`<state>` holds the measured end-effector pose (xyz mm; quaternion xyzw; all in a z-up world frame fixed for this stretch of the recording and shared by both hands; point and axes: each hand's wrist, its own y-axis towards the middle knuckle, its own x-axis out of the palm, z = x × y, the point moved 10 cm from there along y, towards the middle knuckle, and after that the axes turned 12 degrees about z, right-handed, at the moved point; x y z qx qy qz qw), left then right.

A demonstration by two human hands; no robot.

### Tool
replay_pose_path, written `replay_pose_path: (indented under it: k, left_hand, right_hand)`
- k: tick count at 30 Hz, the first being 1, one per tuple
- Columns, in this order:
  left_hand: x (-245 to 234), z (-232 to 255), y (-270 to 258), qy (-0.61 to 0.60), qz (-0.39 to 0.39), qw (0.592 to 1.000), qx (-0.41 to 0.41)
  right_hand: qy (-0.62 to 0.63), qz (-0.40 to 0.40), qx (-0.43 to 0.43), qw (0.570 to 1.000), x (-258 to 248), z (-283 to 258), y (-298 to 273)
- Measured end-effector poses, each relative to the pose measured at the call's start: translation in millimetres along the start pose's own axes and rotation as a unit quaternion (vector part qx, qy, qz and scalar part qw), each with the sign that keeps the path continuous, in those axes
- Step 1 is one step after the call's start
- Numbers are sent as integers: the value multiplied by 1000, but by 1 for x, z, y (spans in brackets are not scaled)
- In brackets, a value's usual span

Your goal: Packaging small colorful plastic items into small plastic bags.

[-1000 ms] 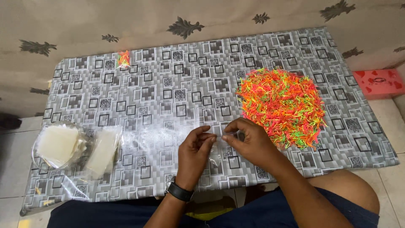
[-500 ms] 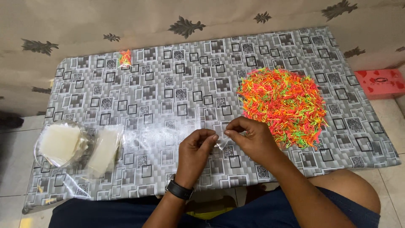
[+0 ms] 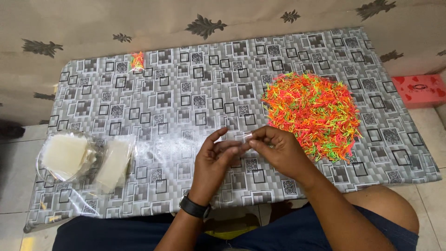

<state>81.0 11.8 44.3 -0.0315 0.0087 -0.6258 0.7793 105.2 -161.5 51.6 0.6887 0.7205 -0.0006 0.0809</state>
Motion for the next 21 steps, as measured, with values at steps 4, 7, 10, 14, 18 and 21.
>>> replay_pose_path:
  k: [4,7,10,14,18,21]
  left_hand:
    - [15,-28,-6,-172,-83,978,-83]
    - [21,-3,-12,-137,-113,984,-30]
    - [22,27,-16,40,-87,987,130]
    - [35,52,-30,251,-43,915,314]
    - [37,45,-23,230,-26,922,309]
    - [25,39,-13,183,19,946,267]
  right_hand:
    - [126,-111,101,981,24,-12,-12]
    - [132,-142,133,972,27,3,-17]
    - [86,-135,129,979,19,10,-14]
    - [35,-122,127,984,17,12,-16]
    - [11,-114,106,988,11,2,-15]
    - [-34,18,64,997,-33,-18,1]
